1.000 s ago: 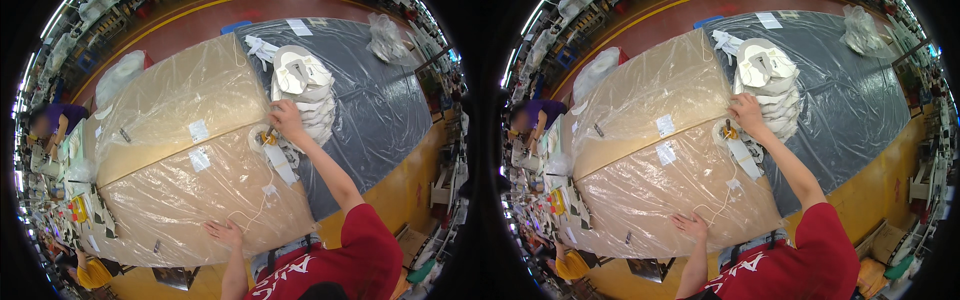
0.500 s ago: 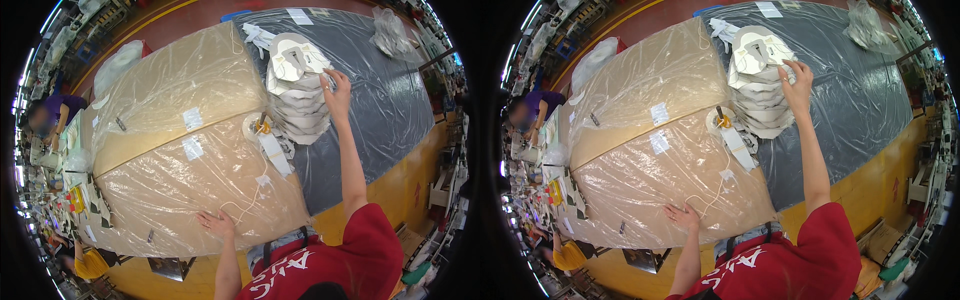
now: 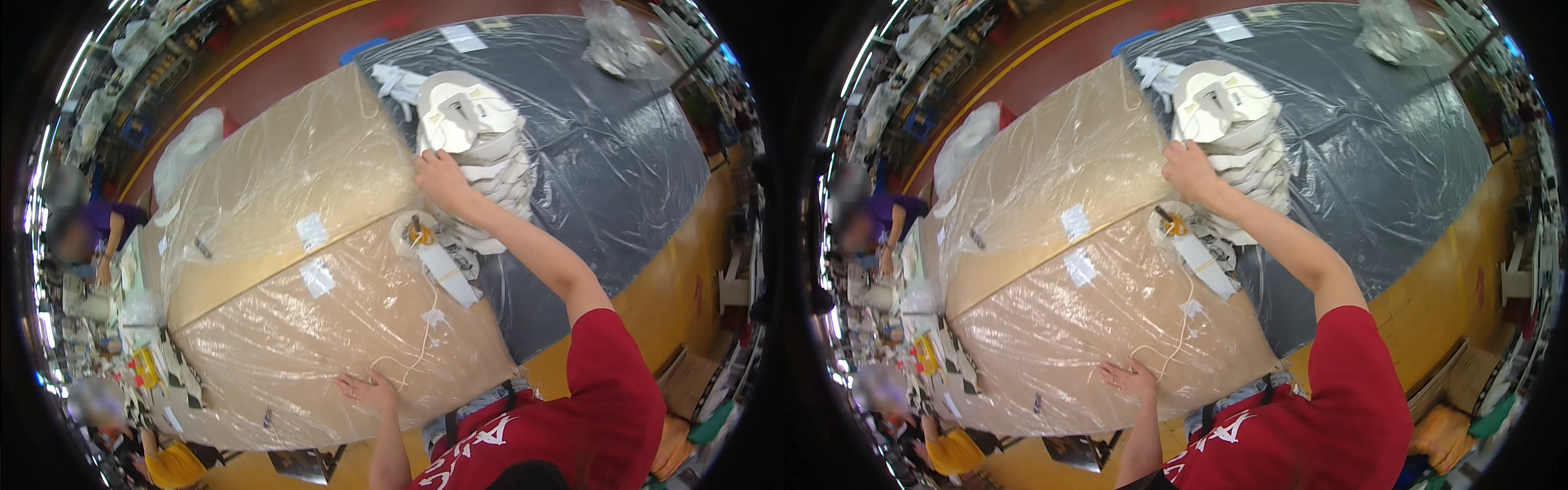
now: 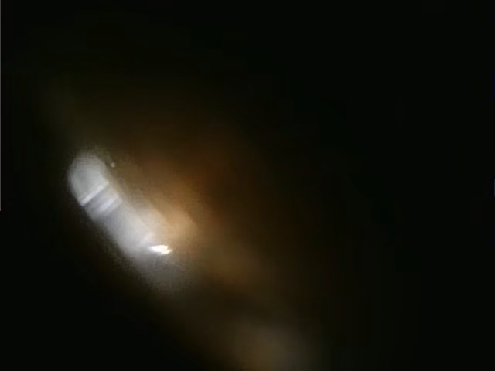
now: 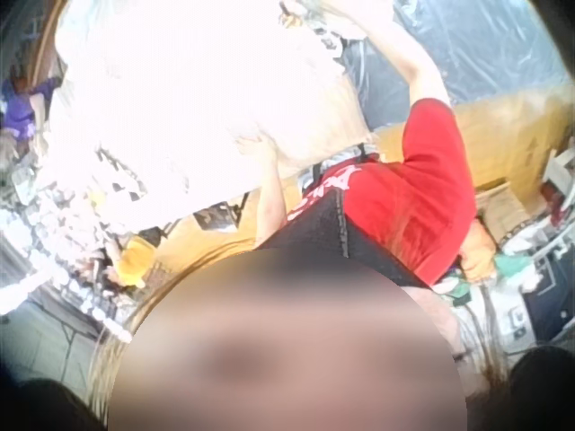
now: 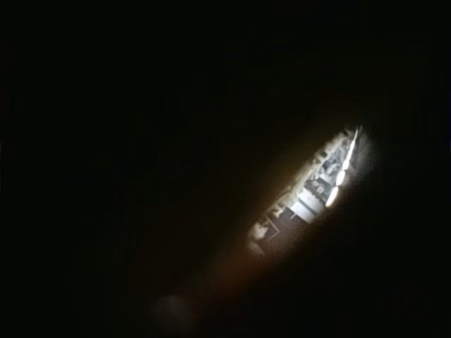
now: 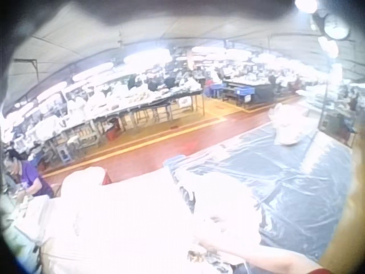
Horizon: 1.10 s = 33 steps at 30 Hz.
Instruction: The person ties bundles of black fabric pieces with rubber bands, gathers them, and walks to a supervisor's desk to present the bundles. The person then retrieves a clear plastic bag, places the bundles inside, and puts the bag into a larger sack. Finally, the person returns to the table and handles a stack of white fabric pieces.
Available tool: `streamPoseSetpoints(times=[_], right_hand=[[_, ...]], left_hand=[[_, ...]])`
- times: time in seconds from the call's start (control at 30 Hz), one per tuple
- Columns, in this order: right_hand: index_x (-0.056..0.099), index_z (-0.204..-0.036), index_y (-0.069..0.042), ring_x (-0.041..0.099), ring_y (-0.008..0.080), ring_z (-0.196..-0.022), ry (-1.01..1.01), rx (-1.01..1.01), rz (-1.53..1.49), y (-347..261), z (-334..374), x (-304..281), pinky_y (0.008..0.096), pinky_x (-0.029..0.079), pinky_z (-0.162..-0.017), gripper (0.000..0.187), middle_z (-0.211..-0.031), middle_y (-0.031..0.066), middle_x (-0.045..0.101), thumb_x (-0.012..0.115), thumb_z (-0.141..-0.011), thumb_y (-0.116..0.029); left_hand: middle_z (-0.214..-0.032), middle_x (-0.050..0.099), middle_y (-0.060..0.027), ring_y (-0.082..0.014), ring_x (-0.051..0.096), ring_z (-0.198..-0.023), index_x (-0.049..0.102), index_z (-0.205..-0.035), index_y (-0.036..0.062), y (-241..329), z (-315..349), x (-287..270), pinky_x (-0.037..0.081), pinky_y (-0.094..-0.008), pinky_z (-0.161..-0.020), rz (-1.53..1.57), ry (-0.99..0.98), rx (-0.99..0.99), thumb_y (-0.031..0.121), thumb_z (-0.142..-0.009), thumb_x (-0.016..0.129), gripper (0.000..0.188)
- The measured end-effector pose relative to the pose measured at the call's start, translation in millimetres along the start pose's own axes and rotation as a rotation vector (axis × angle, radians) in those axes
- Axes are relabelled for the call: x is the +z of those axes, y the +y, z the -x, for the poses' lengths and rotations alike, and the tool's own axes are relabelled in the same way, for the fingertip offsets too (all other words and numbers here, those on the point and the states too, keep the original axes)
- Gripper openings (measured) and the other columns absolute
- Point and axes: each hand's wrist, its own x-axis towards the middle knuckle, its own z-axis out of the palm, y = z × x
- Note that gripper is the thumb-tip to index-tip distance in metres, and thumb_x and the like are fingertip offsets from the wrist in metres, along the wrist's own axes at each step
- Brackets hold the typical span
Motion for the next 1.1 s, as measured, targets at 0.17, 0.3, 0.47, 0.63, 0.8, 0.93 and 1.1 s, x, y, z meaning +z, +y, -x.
streamPoseSetpoints(times=[0.17,0.3,0.47,0.63,0.8,0.93,1.1], right_hand=[[0.07,-0.071,-0.011,0.057,0.017,-0.093,0.561,0.16,-0.466,10.3,66.1,-21.7,0.0345,0.043,-0.078,0.012,-0.092,-0.0007,0.065,0.068,-0.077,-0.022],[0.068,-0.066,-0.01,0.059,0.0204,-0.079,0.455,0.459,-0.564,-3.7,166.9,-40.6,0.034,0.045,-0.068,0.03,-0.076,0.0012,0.063,0.07,-0.082,-0.035],[0.069,-0.073,-0.007,0.061,0.028,-0.073,0.42,0.826,-0.547,-45.1,318.6,-48.9,0.0394,0.049,-0.067,0.036,-0.076,0.0078,0.062,0.065,-0.086,-0.04],[0.07,-0.084,-0.008,0.062,0.0317,-0.077,0.061,1.05,-0.584,-82.3,429.8,-36.3,0.0418,0.05,-0.069,0.025,-0.08,0.0101,0.062,0.062,-0.088,-0.031],[0.069,-0.091,-0.011,0.061,0.0294,-0.087,0.051,0.831,-0.481,-87.7,467.0,-31.1,0.0406,0.048,-0.076,0.021,-0.088,0.0081,0.062,0.065,-0.086,-0.031],[0.069,-0.094,-0.01,0.057,0.0285,-0.099,0.194,0.712,-0.497,-42.8,482.3,-56.6,0.0411,0.046,-0.085,0.024,-0.097,0.0088,0.061,0.066,-0.085,-0.033],[0.069,-0.096,-0.009,0.056,0.0305,-0.1,0.321,0.697,-0.485,96.2,478.3,-83.9,0.0411,0.045,-0.088,0.027,-0.099,0.0125,0.061,0.07,-0.083,-0.032]], left_hand=[[-0.154,0.019,-0.0232,-0.0349,0.018,-0.143,0.023,-0.146,-0.0045,0.0,0.4,9.5,0.013,-0.0474,-0.116,-0.037,0.04,-0.014,0.048,-0.094,0.041,0.076],[-0.154,0.018,-0.0224,-0.0343,0.019,-0.143,0.023,-0.147,-0.0031,-5.0,2.2,12.8,0.013,-0.047,-0.116,-0.086,0.062,0.029,0.049,-0.095,0.039,0.076],[-0.154,0.018,-0.0224,-0.0347,0.02,-0.142,0.024,-0.146,-0.0029,-3.5,2.0,6.2,0.016,-0.0468,-0.115,-0.066,-0.002,-0.007,0.051,-0.095,0.036,0.075],[-0.155,0.018,-0.021,-0.0348,0.022,-0.142,0.023,-0.147,-0.0012,-1.5,0.2,15.0,0.018,-0.0461,-0.115,-0.093,-0.004,-0.037,0.052,-0.095,0.037,0.076],[-0.153,0.023,-0.02,-0.0343,0.024,-0.141,0.024,-0.147,0.0007,-26.3,-6.2,19.4,0.023,-0.0457,-0.114,0.176,0.017,0.013,0.049,-0.094,0.045,0.075],[-0.146,0.035,-0.0209,-0.0348,0.036,-0.133,0.036,-0.14,-0.0002,-38.2,-8.4,-26.3,0.032,-0.0449,-0.109,1.025,0.096,-0.117,0.033,-0.096,0.051,0.057],[-0.125,0.051,-0.0212,-0.0355,0.05,-0.116,0.051,-0.122,-0.0027,46.0,66.2,-75.2,0.037,-0.0456,-0.102,0.696,0.207,0.269,0.016,-0.091,0.056,0.037]])
